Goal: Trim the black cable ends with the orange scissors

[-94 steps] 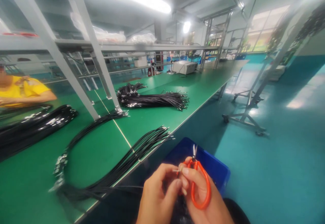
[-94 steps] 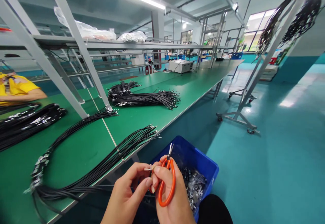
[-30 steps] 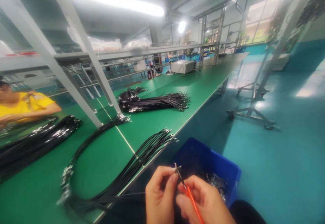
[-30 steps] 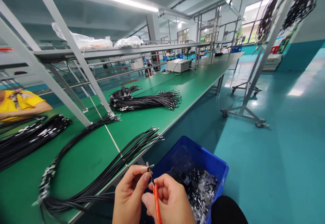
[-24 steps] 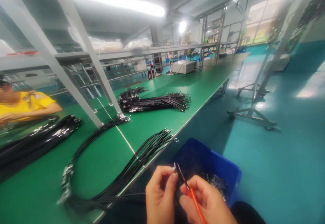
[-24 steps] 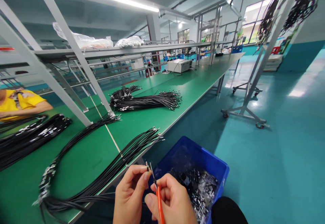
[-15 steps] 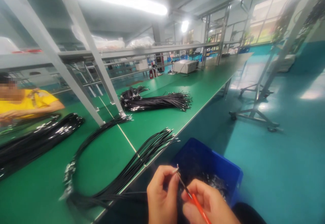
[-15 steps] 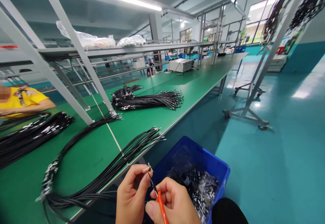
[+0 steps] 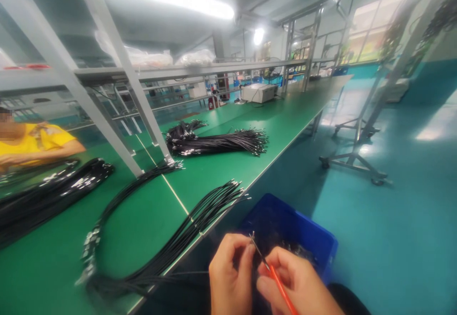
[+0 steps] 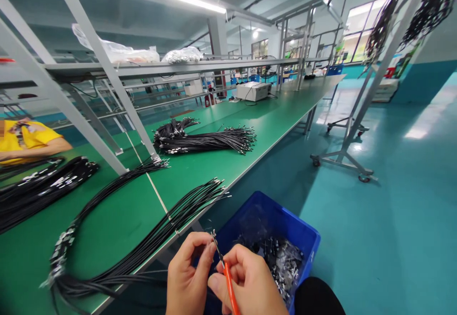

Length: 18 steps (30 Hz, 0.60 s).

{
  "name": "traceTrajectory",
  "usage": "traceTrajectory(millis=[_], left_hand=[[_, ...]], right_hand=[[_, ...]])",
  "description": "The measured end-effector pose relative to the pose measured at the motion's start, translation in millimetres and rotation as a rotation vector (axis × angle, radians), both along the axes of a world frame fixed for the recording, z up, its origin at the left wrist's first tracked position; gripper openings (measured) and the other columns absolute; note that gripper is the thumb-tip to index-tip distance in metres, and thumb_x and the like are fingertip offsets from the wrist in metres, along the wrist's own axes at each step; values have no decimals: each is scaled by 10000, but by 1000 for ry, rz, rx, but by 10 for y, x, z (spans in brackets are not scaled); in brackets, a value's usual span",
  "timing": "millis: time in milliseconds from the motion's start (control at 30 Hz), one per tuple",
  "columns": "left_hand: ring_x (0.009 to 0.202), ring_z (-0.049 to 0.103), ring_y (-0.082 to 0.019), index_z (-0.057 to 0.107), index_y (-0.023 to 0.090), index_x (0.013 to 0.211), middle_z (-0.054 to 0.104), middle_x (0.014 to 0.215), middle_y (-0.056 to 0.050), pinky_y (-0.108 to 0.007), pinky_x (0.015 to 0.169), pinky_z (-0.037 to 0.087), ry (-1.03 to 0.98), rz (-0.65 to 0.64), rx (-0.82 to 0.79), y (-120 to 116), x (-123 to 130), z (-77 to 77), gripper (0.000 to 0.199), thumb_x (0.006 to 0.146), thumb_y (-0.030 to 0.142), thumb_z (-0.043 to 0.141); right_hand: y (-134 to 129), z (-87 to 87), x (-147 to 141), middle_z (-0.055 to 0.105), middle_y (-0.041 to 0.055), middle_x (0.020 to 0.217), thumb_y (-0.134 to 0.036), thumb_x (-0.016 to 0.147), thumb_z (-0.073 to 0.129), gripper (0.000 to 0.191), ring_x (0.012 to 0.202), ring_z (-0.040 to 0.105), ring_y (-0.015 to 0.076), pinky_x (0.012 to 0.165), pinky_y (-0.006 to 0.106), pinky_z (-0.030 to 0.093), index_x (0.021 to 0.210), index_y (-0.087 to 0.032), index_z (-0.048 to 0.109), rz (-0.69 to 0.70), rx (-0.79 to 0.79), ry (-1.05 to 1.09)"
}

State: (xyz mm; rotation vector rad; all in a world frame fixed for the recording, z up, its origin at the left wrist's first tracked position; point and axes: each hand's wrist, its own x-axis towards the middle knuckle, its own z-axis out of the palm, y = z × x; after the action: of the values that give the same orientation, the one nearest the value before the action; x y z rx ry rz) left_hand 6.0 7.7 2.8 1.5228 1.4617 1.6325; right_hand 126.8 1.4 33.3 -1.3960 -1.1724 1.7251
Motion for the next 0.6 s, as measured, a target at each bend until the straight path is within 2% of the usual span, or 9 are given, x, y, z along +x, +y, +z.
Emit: traceTrajectory(millis=[67, 167, 233, 300, 400, 500, 600], left_hand=[[589, 607, -146, 647, 201, 741, 633, 659, 7, -205, 552, 492, 46, -31, 1, 11, -11, -4, 96, 810, 189, 581], [619, 623, -154, 646, 201, 762, 649, 686, -2, -211, 578, 500, 94, -52, 11, 11, -23, -8, 85, 813, 182, 581], [619, 615, -152, 645, 206, 753, 647, 686, 0, -210, 577, 488, 86, -48, 10, -6, -9, -7, 85, 811, 185, 586], [609, 598, -147, 641, 214, 742, 640, 683, 3, -207, 564, 468, 70, -52, 11, -31, 20, -3, 99, 815, 185, 580], [606, 586, -136, 626, 220, 732, 634, 689, 3, -207, 573, 447, 103, -87, 52, -64, 60, -4, 144, 839, 166, 546], [616, 590, -138, 618, 220, 745, 634, 699, -10, -220, 591, 437, 206, -100, 103, -72, 77, -23, 179, 862, 142, 507], [606, 595, -147, 610, 219, 737, 643, 699, -23, -231, 579, 437, 297, -75, 107, -59, 73, -41, 202, 866, 126, 484]], right_hand=[[-26, -55, 31, 499, -81, 483, -269, 605, 661, 179, 428, 445, 79, 432, 201, 343, 671, -203, 508, -44, 65, -13], [-31, -110, 56, 573, -41, 596, -299, 602, 689, 219, 552, 538, 140, 548, 257, 437, 745, -206, 552, -201, 236, -57], [0, -98, 43, 637, -1, 726, -307, 623, 683, 268, 661, 587, 185, 605, 284, 469, 845, -220, 562, -311, 362, -76], [49, -59, 10, 655, 17, 792, -289, 657, 663, 275, 734, 606, 206, 636, 293, 482, 907, -231, 561, -355, 461, -78], [118, -17, -42, 643, 11, 740, -261, 726, 597, 178, 699, 620, 198, 649, 290, 497, 898, -233, 560, -348, 553, -110], [145, -57, -70, 616, 4, 663, -227, 756, 564, 77, 586, 595, 186, 591, 282, 486, 829, -249, 550, -408, 653, -301], [108, -135, -83, 585, 5, 597, -183, 739, 566, 93, 510, 542, 194, 562, 298, 467, 774, -269, 554, -422, 806, -451]])
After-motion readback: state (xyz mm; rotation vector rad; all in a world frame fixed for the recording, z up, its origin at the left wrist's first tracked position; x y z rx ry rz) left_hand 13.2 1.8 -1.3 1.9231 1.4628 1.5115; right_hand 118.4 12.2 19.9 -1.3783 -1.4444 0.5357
